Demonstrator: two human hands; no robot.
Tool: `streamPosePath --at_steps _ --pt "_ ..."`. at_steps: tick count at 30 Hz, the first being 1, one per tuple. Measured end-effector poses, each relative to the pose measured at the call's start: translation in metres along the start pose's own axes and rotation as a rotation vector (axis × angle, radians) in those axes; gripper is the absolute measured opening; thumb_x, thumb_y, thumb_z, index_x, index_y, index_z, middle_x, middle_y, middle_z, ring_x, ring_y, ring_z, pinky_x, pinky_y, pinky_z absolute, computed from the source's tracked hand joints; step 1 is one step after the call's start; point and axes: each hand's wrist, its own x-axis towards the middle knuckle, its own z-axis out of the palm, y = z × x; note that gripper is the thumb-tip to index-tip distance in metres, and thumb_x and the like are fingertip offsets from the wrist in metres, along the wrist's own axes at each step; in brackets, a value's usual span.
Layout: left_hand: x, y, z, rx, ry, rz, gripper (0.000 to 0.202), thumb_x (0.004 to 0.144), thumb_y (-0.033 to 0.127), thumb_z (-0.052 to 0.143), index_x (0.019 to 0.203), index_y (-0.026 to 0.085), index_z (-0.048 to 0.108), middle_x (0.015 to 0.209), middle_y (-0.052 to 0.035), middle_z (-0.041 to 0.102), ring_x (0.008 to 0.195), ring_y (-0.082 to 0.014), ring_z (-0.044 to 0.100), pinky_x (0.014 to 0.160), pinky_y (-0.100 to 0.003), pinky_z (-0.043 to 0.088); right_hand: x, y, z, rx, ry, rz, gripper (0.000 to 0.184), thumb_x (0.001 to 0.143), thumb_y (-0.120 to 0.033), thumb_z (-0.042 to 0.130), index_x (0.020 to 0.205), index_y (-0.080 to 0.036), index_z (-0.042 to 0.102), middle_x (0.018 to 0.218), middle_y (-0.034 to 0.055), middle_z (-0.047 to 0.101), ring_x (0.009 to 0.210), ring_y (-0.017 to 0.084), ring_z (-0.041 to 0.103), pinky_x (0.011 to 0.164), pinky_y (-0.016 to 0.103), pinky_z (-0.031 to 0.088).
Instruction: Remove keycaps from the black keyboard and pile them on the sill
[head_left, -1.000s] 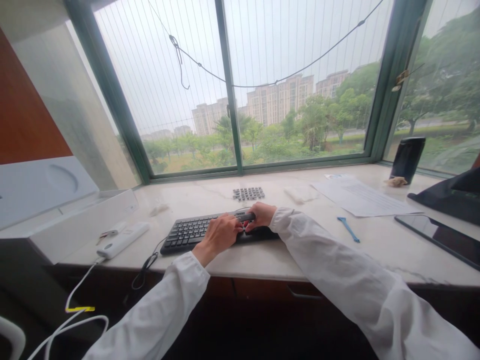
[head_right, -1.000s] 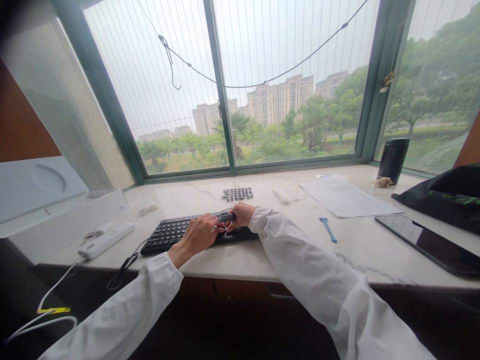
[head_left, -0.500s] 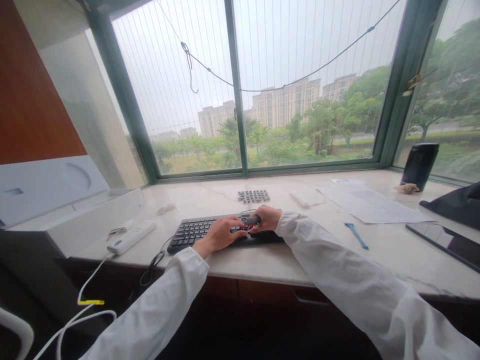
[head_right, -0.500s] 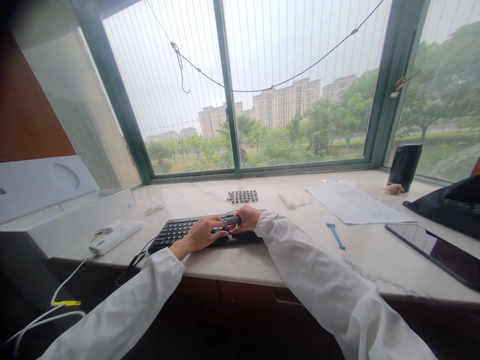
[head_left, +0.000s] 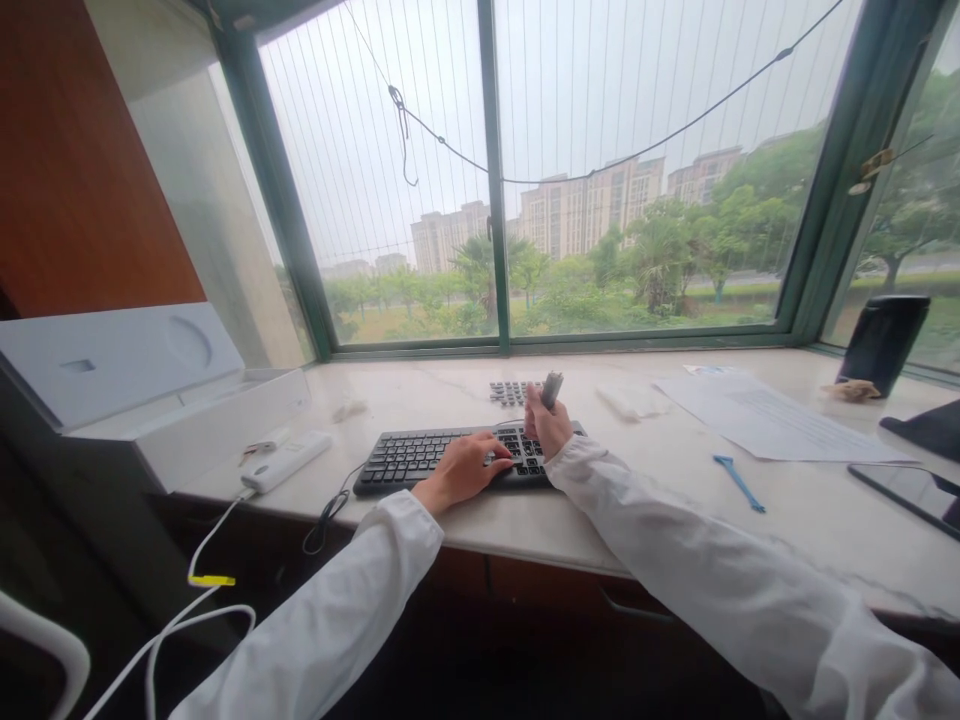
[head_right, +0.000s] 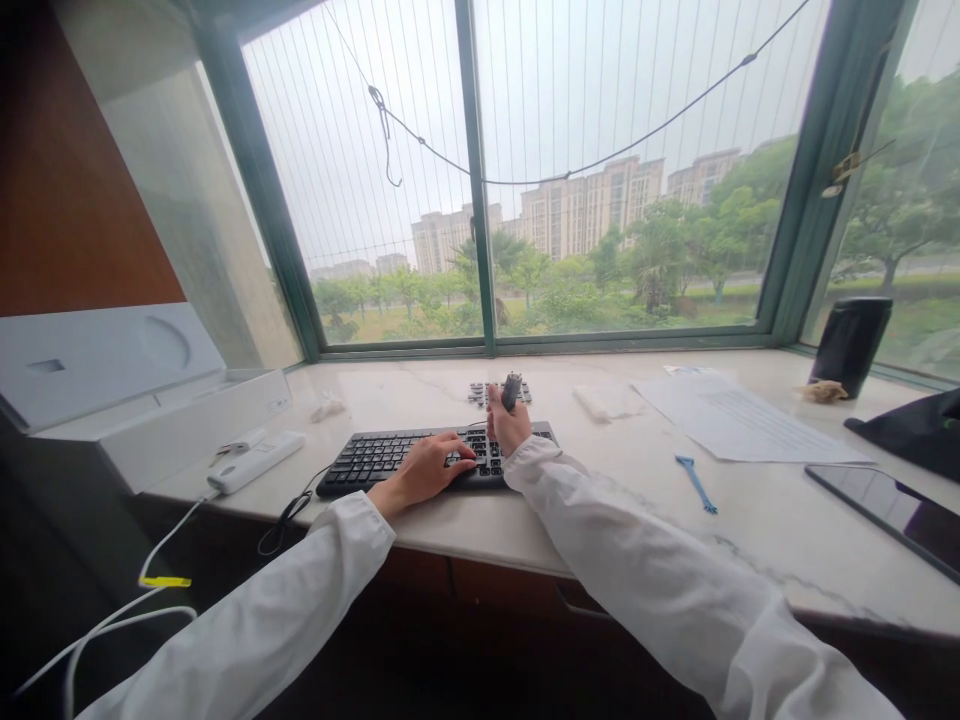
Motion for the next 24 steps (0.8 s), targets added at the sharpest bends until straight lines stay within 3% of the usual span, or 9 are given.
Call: streamPosePath --at_steps 4,11,20,24 --pt "0.0 -0.001 0.002 0.016 -0.002 0.014 0.02 0.087 0.037 0.056 0.094 0.023 0.069 0.098 -0.001 0.066 0.085 -0.0161 0.063 0.079 -0.027 0.047 -0.008 0.009 0.006 -0.011 0.034 0.004 0.053 0.069 -0.073 0.056 0.066 -0.026 0.031 0.044 -0.0081 0.025 0.036 0.009 0.022 0.033 0.027 0.02" --pt "0.0 0.001 0.001 0.021 -0.003 -0.015 0.019 0.086 0.036 0.058 0.095 0.022 0.069 0.099 -0.0016 0.066 0.087 -0.0168 0.063 0.079 -0.027 0.047 -0.008 0.017 0.007 0.159 0.12 0.066 0.056 0.067 -0.069 0.062 0.064 -0.026 0.026 0.044 -0.0099 0.019 0.035 0.008 0.017 0.033 0.028 0.016" --pt "-0.001 0.003 0.001 -0.022 0.022 -0.056 0.018 0.084 0.038 0.06 0.091 0.024 0.07 0.096 0.0004 0.067 0.086 -0.0163 0.063 0.08 -0.027 0.046 -0.017 0.014 0.012 0.092 0.251 0.057 0.051 0.071 -0.068 0.056 0.067 -0.027 0.025 0.045 -0.0083 0.024 0.035 0.011 0.022 0.033 0.031 0.02" --pt "-0.002 0.006 0.001 0.002 0.023 -0.072 0.02 0.084 0.039 0.059 0.092 0.024 0.07 0.098 0.0 0.067 0.087 -0.0164 0.063 0.081 -0.027 0.046 -0.021 0.012 0.014 0.066 0.24 0.047 0.051 0.07 -0.07 0.056 0.068 -0.027 0.03 0.042 -0.009 0.023 0.034 0.011 0.023 0.033 0.03 0.022"
